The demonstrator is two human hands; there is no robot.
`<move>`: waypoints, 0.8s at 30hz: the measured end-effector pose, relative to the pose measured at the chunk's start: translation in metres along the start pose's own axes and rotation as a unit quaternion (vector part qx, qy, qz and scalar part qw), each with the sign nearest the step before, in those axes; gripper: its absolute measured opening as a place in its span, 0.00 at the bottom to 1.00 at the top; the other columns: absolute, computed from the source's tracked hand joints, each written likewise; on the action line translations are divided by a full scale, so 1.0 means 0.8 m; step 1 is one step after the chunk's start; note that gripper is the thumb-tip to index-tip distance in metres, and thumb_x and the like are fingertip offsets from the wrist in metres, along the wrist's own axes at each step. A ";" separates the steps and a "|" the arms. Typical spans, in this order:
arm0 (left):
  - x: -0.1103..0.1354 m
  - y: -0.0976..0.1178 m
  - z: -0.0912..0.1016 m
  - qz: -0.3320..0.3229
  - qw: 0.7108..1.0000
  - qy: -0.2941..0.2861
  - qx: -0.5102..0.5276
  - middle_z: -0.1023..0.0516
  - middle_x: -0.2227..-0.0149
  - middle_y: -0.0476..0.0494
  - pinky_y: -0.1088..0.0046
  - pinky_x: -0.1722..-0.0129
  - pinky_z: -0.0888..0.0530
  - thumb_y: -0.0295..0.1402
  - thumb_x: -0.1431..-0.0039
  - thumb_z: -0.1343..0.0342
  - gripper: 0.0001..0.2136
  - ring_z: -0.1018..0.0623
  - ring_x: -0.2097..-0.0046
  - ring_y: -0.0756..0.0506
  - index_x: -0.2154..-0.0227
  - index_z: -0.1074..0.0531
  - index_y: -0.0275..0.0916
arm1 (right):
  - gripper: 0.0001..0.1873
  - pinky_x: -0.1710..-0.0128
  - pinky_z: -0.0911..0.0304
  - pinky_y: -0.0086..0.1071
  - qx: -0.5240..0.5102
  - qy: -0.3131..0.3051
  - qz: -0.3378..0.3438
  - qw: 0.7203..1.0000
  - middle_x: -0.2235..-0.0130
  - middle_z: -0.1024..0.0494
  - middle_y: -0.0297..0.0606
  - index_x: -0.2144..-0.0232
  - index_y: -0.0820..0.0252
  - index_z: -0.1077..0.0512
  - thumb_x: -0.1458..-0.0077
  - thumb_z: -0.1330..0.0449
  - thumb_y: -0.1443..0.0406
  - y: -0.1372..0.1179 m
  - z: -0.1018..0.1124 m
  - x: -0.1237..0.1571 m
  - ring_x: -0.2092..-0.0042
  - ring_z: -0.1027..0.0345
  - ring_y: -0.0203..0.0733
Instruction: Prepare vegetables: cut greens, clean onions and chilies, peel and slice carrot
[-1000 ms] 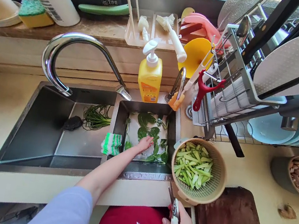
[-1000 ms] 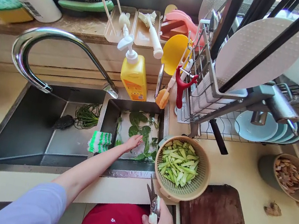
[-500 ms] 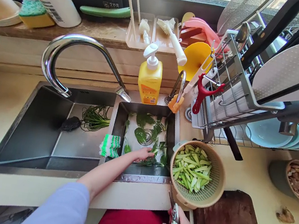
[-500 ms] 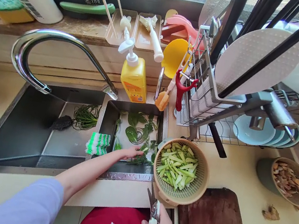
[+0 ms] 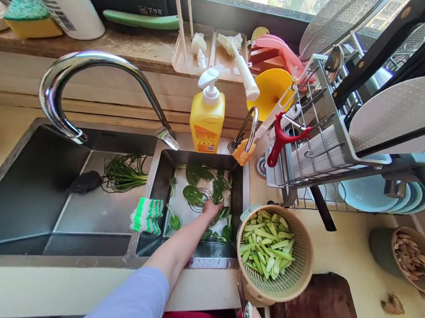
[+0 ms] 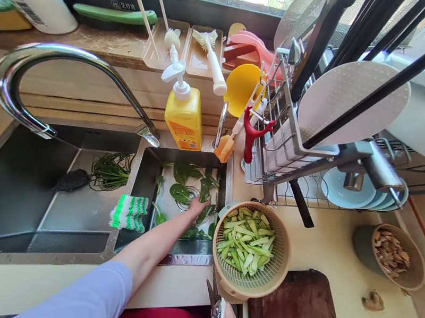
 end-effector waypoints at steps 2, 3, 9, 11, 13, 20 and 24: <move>-0.002 0.003 0.003 0.009 1.000 -0.004 0.019 0.23 0.65 0.39 0.72 0.67 0.30 0.38 0.59 0.36 0.21 0.24 0.64 0.45 0.61 0.31 0.34 | 0.22 0.69 0.36 0.31 -0.004 0.004 0.000 1.000 0.70 0.25 0.38 0.64 0.58 0.30 0.62 0.40 0.52 0.003 0.002 0.002 0.68 0.32 0.45; 0.001 0.004 0.009 0.012 0.999 -0.007 0.029 0.23 0.65 0.39 0.73 0.68 0.31 0.38 0.59 0.36 0.21 0.24 0.66 0.46 0.62 0.31 0.34 | 0.21 0.70 0.36 0.31 -0.009 0.003 0.004 1.000 0.70 0.25 0.38 0.65 0.58 0.30 0.61 0.41 0.52 0.002 0.003 0.002 0.69 0.32 0.43; 0.069 0.016 0.074 -0.023 0.996 -0.062 0.054 0.25 0.73 0.46 0.79 0.78 0.39 0.42 0.62 0.36 0.20 0.30 0.74 0.52 0.68 0.31 0.34 | 0.14 0.71 0.39 0.29 -0.028 0.041 0.043 0.998 0.74 0.28 0.35 0.70 0.60 0.34 0.52 0.44 0.54 -0.075 -0.007 -0.032 0.72 0.35 0.39; 0.103 0.023 0.096 -0.058 0.992 -0.103 0.046 0.29 0.76 0.50 0.80 0.80 0.41 0.44 0.62 0.37 0.19 0.34 0.77 0.54 0.71 0.31 0.34 | 0.11 0.69 0.39 0.30 -0.008 0.086 0.082 0.993 0.72 0.27 0.37 0.69 0.59 0.34 0.51 0.45 0.57 -0.121 -0.017 -0.063 0.70 0.34 0.40; 0.133 0.028 0.116 -0.091 0.984 -0.146 0.034 0.32 0.78 0.52 0.80 0.80 0.42 0.46 0.60 0.39 0.19 0.38 0.79 0.55 0.72 0.32 0.35 | 0.09 0.67 0.41 0.30 0.039 0.112 0.126 0.985 0.68 0.26 0.38 0.66 0.58 0.34 0.52 0.45 0.62 -0.166 -0.035 -0.098 0.67 0.34 0.41; 0.171 0.022 0.168 -0.116 0.977 -0.176 -0.012 0.36 0.80 0.54 0.78 0.79 0.42 0.47 0.54 0.45 0.16 0.40 0.79 0.54 0.75 0.34 0.37 | 0.11 0.70 0.47 0.29 0.213 0.073 0.133 0.965 0.66 0.25 0.40 0.66 0.60 0.33 0.56 0.43 0.66 -0.207 -0.108 -0.166 0.66 0.33 0.43; 0.176 0.037 0.199 -0.185 0.959 -0.188 -0.103 0.34 0.79 0.51 0.76 0.75 0.39 0.42 0.51 0.46 0.11 0.36 0.75 0.50 0.77 0.33 0.38 | 0.11 0.70 0.48 0.29 0.238 0.071 0.141 0.958 0.66 0.25 0.40 0.66 0.60 0.33 0.57 0.43 0.68 -0.194 -0.116 -0.166 0.66 0.33 0.43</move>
Point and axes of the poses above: each hand's wrist, its own x-axis away from the middle knuckle, its own z-axis out of the back of the hand, y = z × x, the point moved 5 cm from there along -x, towards the middle knuckle
